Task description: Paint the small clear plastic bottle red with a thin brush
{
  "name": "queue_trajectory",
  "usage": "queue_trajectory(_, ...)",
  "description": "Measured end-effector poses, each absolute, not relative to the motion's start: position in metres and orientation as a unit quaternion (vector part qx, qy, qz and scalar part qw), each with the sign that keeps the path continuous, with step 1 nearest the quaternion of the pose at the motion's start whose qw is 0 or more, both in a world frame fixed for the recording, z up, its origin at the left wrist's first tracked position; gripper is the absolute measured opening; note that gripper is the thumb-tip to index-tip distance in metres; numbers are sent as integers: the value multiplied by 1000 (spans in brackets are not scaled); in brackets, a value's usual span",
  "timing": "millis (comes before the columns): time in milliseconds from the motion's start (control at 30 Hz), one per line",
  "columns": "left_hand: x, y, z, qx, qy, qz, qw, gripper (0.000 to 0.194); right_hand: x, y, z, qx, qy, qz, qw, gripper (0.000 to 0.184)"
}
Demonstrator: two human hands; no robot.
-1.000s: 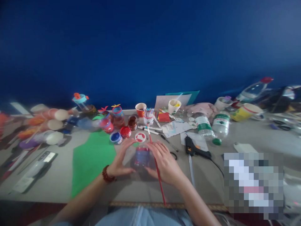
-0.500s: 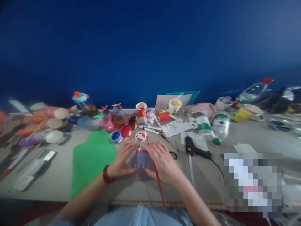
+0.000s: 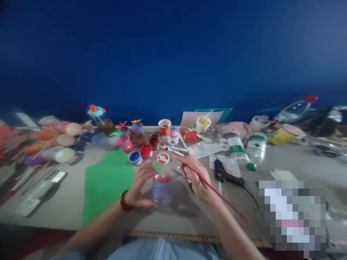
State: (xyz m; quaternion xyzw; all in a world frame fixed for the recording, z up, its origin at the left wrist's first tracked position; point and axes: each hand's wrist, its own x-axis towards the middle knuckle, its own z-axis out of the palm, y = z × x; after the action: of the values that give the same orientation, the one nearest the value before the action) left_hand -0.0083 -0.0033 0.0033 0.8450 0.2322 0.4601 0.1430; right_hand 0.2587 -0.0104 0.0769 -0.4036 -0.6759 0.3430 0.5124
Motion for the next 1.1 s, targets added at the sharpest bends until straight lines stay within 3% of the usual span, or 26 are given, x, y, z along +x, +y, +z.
queue_trajectory(200, -7, -6, 6, 834, 229, 493, 99, 98, 210, 49, 69, -426, -632, 453, 462, 21)
queue_trajectory(333, -6, -5, 9, 858, 230, 448, 97, 101, 180, 72, 56, -426, -659, 437, 439, 14)
queue_trajectory(767, -8, -3, 10, 871, 232, 426, 78, 97, 163, 93, 60, -438, -756, 342, 345, 17)
queue_trajectory(1100, -9, -2, 7, 874, 234, 417, 86, 98, 161, 94, 71, -450, -760, 334, 330, 16)
